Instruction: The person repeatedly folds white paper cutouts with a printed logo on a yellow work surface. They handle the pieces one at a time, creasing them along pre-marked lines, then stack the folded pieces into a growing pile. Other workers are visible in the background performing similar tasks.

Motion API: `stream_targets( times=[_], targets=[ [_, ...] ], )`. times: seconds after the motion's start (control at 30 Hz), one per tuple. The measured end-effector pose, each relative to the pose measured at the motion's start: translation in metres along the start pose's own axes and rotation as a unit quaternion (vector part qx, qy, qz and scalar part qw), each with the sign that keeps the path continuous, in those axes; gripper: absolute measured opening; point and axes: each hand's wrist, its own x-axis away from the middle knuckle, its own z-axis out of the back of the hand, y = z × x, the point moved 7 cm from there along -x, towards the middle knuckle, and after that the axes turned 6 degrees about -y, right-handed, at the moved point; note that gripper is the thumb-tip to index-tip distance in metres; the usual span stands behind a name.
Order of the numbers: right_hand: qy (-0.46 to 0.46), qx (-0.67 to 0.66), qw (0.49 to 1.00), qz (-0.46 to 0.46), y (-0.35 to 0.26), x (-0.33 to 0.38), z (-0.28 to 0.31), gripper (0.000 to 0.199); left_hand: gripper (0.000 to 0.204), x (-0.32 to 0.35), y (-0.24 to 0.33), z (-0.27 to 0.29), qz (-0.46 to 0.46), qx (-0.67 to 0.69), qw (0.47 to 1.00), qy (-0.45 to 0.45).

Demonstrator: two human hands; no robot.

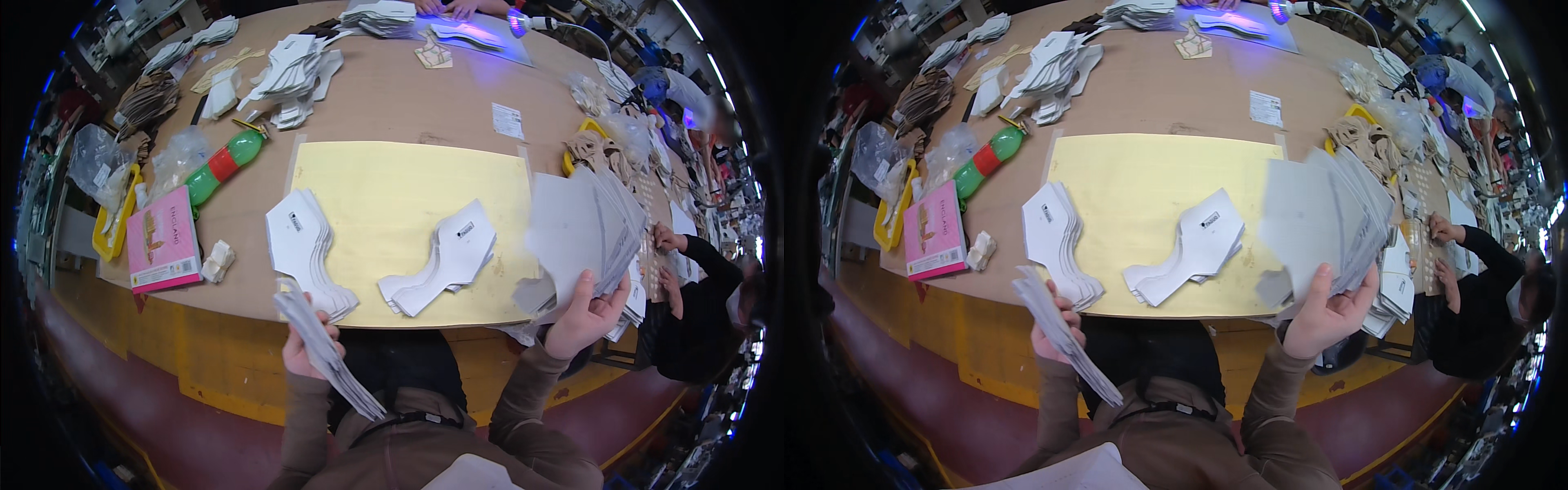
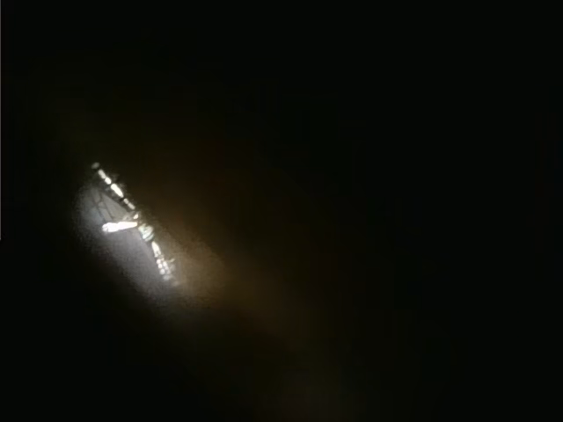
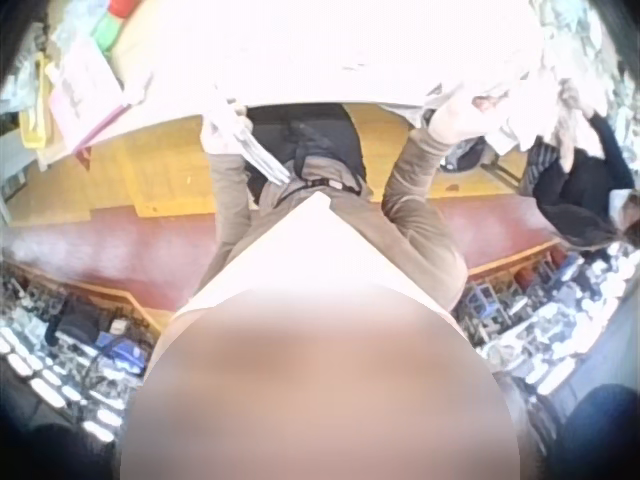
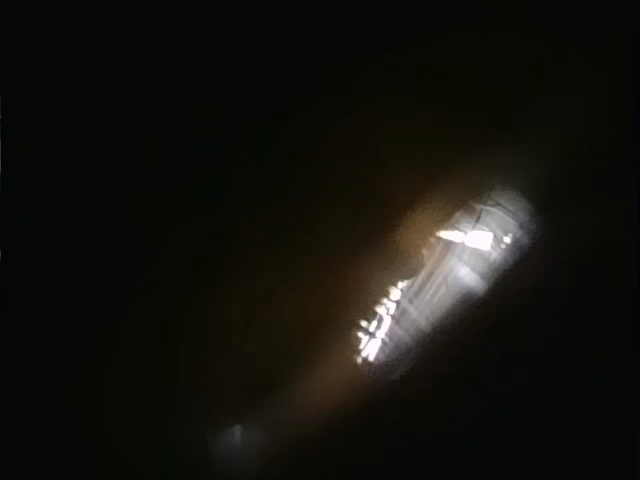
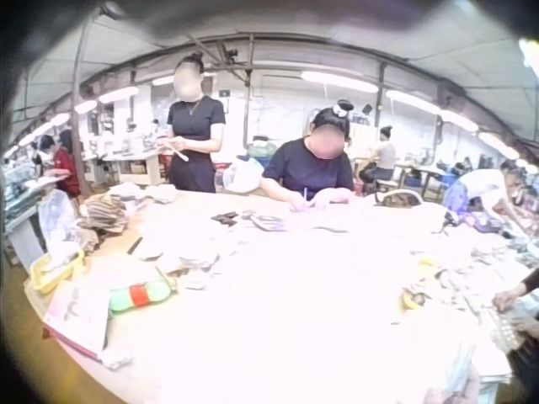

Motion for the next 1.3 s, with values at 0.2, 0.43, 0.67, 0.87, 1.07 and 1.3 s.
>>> stream_targets(
  times=[0.2, 0.43, 0.67, 0.87, 1.07, 1.3],
  targets=[
    [-0.196, 0.409, 0.891, 0.017, 0.053, 0.002, 0.001, 0.048, 0.051, -0.014, 0.013, -0.014, -0.005, 0.000, 1.000, -0.030],
    [-0.298, 0.402, 0.865, 0.045, 0.094, -0.002, -0.010, 0.051, 0.050, -0.013, 0.012, 0.001, -0.005, -0.104, 0.995, 0.006],
    [-0.214, 0.237, 0.913, -0.254, 0.104, -0.026, 0.014, 0.043, 0.050, 0.000, 0.018, 0.008, -0.003, -0.166, 0.986, 0.022],
    [-0.023, -0.317, 0.892, -0.320, 0.088, 0.009, 0.013, 0.043, 0.047, -0.011, 0.014, -0.013, -0.009, -0.037, 0.999, -0.022],
    [-0.203, -0.353, 0.814, -0.414, 0.068, 0.071, -0.048, 0.050, 0.053, -0.015, 0.014, -0.026, -0.013, -0.051, 0.997, -0.050],
    [-0.252, -0.373, 0.732, -0.511, 0.077, 0.131, -0.108, 0.052, 0.057, -0.009, 0.041, -0.034, -0.050, -0.144, 0.988, 0.030]
  ],
)
